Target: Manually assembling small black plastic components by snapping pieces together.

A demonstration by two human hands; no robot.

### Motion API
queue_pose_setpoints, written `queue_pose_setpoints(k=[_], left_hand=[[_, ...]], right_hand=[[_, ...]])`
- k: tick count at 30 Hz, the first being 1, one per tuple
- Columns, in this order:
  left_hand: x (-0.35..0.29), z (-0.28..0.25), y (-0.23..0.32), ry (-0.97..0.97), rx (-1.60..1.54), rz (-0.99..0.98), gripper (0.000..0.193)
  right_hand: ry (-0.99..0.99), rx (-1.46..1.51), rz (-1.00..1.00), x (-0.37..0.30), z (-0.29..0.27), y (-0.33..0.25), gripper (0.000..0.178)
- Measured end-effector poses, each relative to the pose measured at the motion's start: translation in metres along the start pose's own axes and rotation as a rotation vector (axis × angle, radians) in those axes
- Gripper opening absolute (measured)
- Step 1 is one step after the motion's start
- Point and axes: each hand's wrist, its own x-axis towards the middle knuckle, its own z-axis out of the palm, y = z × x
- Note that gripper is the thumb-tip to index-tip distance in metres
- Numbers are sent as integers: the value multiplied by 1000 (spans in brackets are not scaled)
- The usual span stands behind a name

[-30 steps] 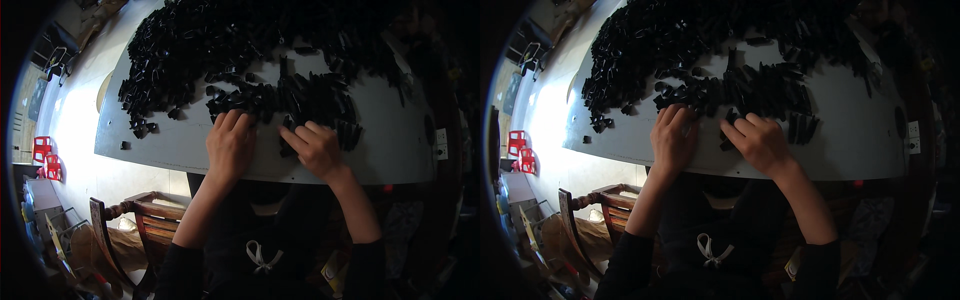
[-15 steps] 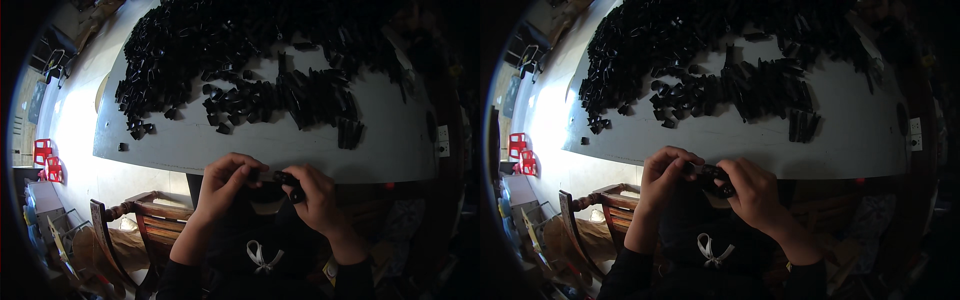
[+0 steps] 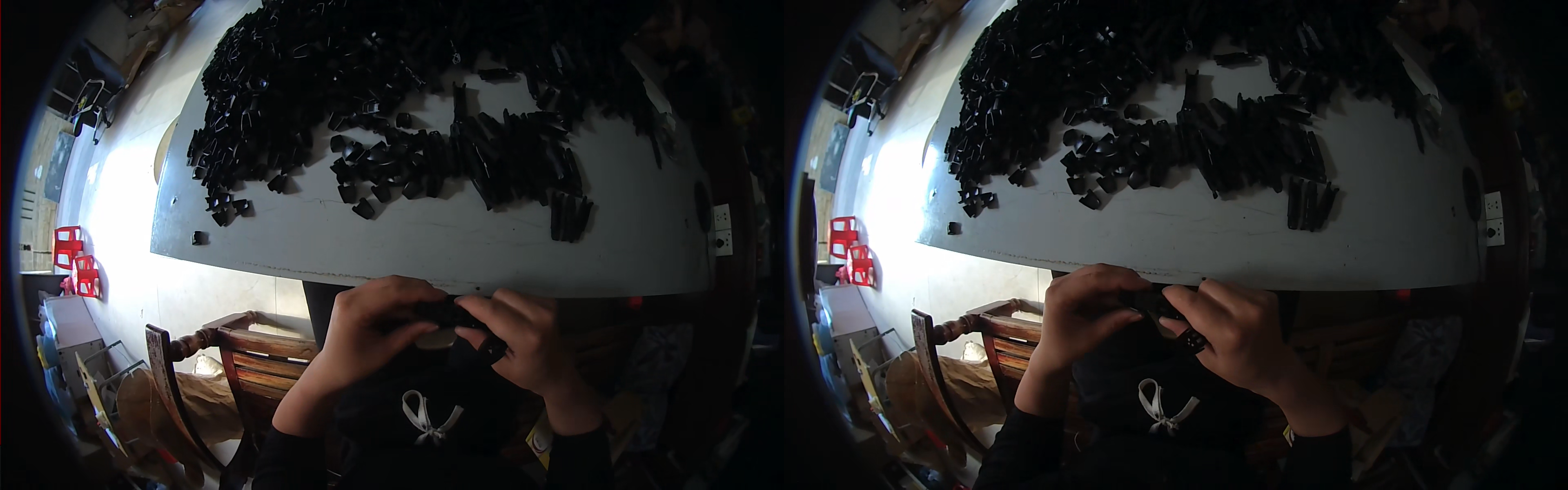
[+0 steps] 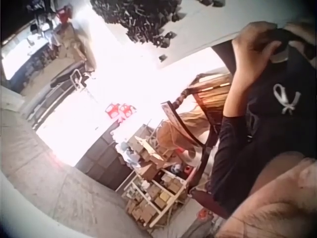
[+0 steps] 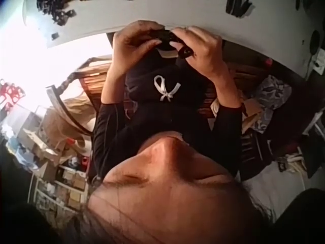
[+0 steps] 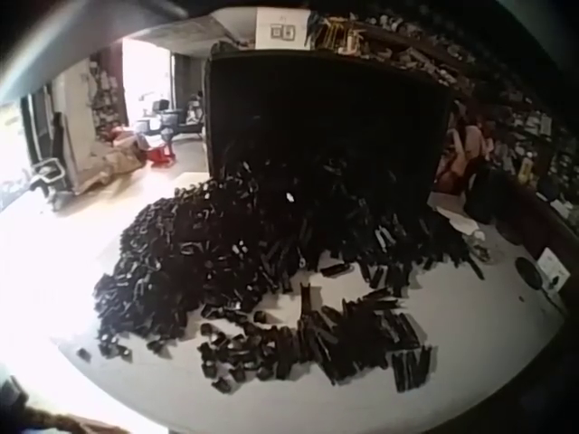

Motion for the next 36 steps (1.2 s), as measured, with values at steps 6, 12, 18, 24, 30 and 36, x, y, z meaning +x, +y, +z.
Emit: queue_pose_setpoints(k=[6, 12, 18, 24, 30, 36], left_hand=[[1, -1, -4, -66, 281, 180, 30], [4, 17, -3, -133, -257, 273, 40], [2, 29, -14, -310, -426, 167, 61], [17, 2, -28, 379, 760, 222, 19], [53, -12, -40, 473, 1151, 110, 17], [45, -16, -40, 446, 1148, 176, 14]], right_hand=[[-107, -64, 2, -2, -2, 0, 32], [-97, 28, -280, -14, 24, 0, 18], [-7, 29, -287, -15, 40, -8, 12], [-9, -146, 105, -20, -1, 22, 25], [142, -737, 174, -4, -58, 103, 32], [-106, -804, -13, 9, -59, 113, 28]])
